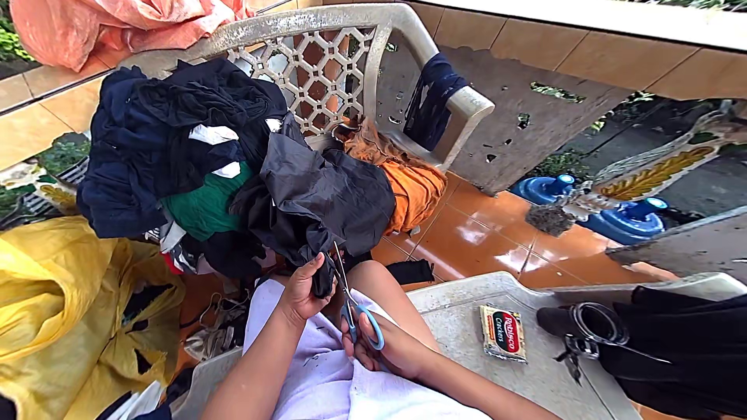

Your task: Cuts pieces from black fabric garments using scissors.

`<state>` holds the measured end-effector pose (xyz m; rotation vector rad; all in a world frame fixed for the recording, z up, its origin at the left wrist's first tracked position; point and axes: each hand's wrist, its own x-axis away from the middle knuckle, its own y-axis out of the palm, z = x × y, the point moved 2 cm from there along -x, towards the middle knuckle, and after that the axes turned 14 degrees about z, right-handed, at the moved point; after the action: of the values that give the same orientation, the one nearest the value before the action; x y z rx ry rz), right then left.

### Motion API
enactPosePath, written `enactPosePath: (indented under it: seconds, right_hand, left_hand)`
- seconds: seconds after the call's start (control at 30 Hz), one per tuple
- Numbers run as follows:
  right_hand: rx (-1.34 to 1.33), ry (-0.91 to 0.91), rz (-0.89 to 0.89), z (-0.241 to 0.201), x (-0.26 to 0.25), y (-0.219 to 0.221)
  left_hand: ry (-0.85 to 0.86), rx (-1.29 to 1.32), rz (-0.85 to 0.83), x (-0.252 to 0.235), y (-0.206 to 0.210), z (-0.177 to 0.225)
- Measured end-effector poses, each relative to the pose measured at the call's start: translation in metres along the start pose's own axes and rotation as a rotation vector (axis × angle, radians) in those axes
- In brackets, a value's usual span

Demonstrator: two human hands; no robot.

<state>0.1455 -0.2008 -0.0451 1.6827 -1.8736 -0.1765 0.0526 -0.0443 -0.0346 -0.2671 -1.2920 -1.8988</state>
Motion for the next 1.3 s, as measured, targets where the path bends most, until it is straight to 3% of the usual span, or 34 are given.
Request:
enactPosePath:
  seconds: [0.17, 0.27, 0.47, 0.67, 0.83, 1.0, 1.3]
  right_hand:
    - [-0.086, -0.015, 0.148, 0.001, 0.004, -0.002]
    - [-0.068, 0.082, 0.209, 0.002, 0.007, -0.005]
    - [-0.077, 0.162, 0.145, 0.003, 0.005, -0.003]
    - [-0.042, 0.119, 0.076, 0.002, 0.006, -0.002]
    - [0.007, 0.094, 0.045, 0.002, 0.003, 0.001]
    - [-0.023, 0.046, 0.102, -0.004, -0.005, 0.01]
    - [-0.052, 0.033, 0.17, -0.006, -0.01, 0.011]
  left_hand:
    - [0.107, -0.023, 0.134, -0.004, -0.001, 0.004]
    - [0.168, 0.001, 0.224, -0.003, 0.002, 0.006]
    - [-0.002, 0.106, 0.135, 0.0, 0.005, 0.0]
    - [0.108, 0.014, 0.187, -0.004, -0.004, -0.005]
    - [0.086, 0.132, 0.143, -0.007, -0.004, -0.014]
    - [0.097, 0.178, 0.097, -0.01, 0.001, -0.03]
    - [0.128, 0.136, 0.16, -0.013, 0.004, -0.038]
